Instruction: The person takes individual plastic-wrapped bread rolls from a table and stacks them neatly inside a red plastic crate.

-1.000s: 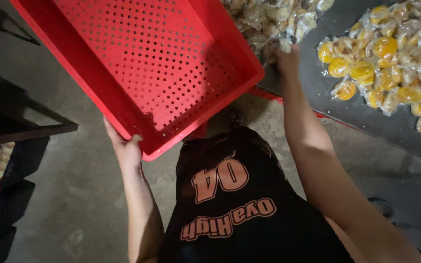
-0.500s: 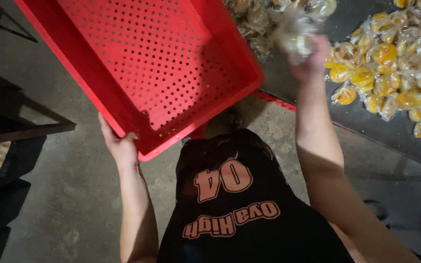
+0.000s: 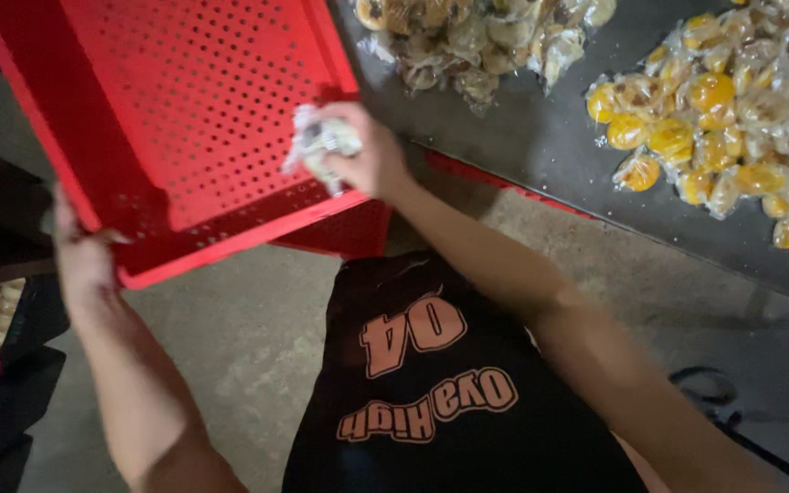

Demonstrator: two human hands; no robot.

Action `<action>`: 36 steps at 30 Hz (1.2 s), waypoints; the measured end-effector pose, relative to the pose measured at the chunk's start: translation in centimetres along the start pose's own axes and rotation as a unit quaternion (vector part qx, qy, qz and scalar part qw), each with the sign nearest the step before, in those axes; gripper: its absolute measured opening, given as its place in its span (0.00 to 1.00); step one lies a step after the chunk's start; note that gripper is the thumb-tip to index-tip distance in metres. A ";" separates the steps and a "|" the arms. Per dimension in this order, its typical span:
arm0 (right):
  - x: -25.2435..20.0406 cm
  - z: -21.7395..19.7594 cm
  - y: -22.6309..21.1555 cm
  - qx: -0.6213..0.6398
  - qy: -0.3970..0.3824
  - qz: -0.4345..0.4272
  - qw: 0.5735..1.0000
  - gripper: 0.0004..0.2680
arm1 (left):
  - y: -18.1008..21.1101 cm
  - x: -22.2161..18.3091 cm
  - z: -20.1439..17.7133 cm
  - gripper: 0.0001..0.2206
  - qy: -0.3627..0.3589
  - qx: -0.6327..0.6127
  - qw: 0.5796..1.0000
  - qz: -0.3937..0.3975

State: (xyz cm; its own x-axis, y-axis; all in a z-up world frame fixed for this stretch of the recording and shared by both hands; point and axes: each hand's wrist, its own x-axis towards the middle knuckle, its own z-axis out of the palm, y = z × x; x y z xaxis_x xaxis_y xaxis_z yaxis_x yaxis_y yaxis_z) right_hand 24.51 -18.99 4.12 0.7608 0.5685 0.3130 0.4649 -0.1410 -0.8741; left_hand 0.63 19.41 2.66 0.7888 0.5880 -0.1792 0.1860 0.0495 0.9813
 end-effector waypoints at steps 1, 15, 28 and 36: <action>0.1 0.9 -1.5 0.056 -0.014 0.047 0.997 0.20 | 0.1 1.1 -0.9 0.51 -0.003 -0.009 1.000 -0.003; 2.1 2.4 -2.6 0.002 0.016 0.135 0.991 0.21 | -1.2 1.1 -1.2 0.44 -0.036 0.008 0.995 0.092; 9.0 3.0 2.0 -0.013 0.004 0.122 0.992 0.20 | -0.6 10.0 -1.5 0.28 -0.026 0.049 0.989 0.135; 7.5 5.0 1.5 -0.098 0.115 0.155 0.976 0.21 | 1.9 11.8 -1.3 0.42 -0.066 0.100 0.987 0.107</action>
State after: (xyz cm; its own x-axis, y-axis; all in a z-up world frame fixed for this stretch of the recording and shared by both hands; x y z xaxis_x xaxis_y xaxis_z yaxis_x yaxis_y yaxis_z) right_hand 28.71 -10.91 3.31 0.9497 0.2807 0.1390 0.2567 -0.4430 -0.8590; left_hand 9.51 27.49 2.54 0.8896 0.4566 0.0105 0.1082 -0.2331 0.9664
